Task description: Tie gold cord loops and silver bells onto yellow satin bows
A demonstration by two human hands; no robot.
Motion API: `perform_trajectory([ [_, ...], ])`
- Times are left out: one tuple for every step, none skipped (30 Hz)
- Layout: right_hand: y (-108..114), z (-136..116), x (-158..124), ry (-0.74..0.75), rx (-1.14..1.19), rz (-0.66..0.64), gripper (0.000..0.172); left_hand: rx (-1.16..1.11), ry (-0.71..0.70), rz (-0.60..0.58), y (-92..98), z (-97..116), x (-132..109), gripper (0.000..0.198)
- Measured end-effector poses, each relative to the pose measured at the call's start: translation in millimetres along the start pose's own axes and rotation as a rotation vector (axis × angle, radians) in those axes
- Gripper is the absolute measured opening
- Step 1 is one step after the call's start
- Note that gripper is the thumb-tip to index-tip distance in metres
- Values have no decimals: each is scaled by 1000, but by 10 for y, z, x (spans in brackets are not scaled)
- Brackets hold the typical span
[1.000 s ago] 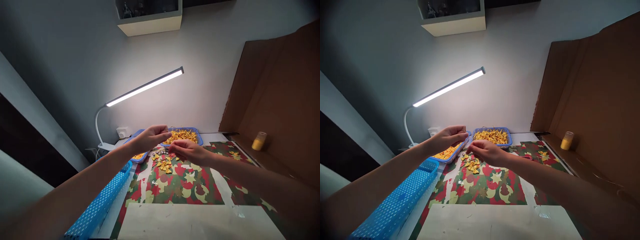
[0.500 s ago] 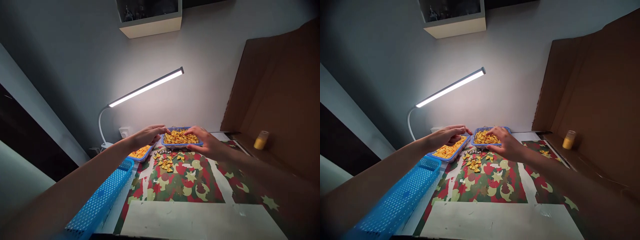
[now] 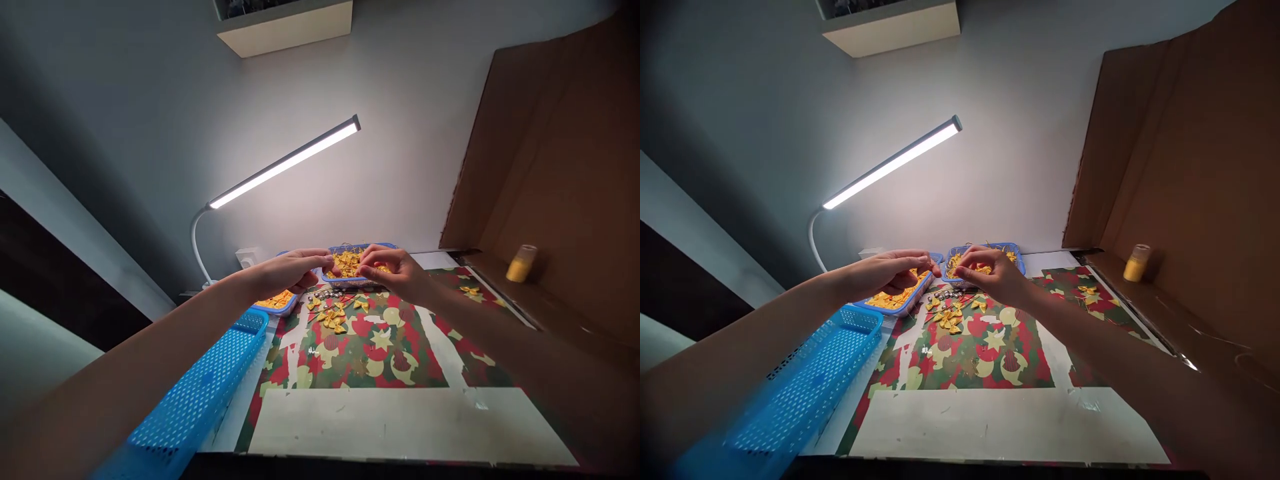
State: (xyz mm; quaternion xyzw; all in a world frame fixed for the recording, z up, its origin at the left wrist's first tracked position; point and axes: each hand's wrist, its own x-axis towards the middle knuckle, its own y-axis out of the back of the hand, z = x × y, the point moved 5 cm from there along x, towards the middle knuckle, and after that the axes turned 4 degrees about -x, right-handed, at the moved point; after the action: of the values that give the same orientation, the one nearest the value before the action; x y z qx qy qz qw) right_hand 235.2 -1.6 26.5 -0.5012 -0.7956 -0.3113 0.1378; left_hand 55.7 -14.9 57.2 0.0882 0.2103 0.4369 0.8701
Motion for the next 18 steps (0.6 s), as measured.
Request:
perform_trajectory([
  [20, 30, -40, -13, -7, 11, 25, -24, -6, 1, -2, -13, 9, 29],
  [33, 65, -77, -25, -13, 15, 25, -47, -10, 4, -6, -25, 20, 26],
  [41, 104, -111, -38, -16, 13, 26, -67, -11, 8, -10, -36, 30, 24],
  [46, 148, -144, -51, -16, 4, 26, -82, -11, 11, -15, -45, 38, 24],
  [53, 193, -176, -64, -10, -5, 26, -91, -6, 11, -22, -53, 43, 25],
  [64, 237, -207, -76, -1, -11, 25, -92, 1, 5, -30, -60, 44, 29],
  [80, 279, -237, -87, 10, -12, 25, -88, 10, -3, -37, -65, 43, 32],
  [97, 314, -265, -100, 14, -13, 26, -81, 16, -8, -42, -68, 38, 34],
  [114, 339, -291, -113, 7, -10, 27, -71, 23, -11, -45, -71, 33, 36],
  [131, 349, -311, -123, -18, 0, 28, -59, 32, -15, -49, -75, 27, 37],
  [146, 337, -324, -122, -65, 23, 27, -50, 39, -18, -51, -79, 22, 38],
  [158, 301, -329, -103, -129, 59, 24, -44, 45, -18, -53, -83, 18, 38],
  [161, 242, -325, -65, -203, 107, 20, -41, 48, -18, -56, -87, 16, 39],
  [150, 169, -312, -15, -275, 157, 15, -41, 49, -19, -60, -92, 16, 39],
  [125, 94, -292, 38, -328, 207, 14, -43, 50, -19, -65, -98, 18, 40],
  [85, 39, -261, 69, -349, 241, 19, -44, 52, -21, -72, -105, 20, 40],
  [32, 16, -221, 64, -324, 256, 28, -43, 56, -24, -81, -115, 23, 41],
  [-31, 33, -172, 17, -248, 246, 38, -42, 63, -27, -90, -125, 26, 41],
])
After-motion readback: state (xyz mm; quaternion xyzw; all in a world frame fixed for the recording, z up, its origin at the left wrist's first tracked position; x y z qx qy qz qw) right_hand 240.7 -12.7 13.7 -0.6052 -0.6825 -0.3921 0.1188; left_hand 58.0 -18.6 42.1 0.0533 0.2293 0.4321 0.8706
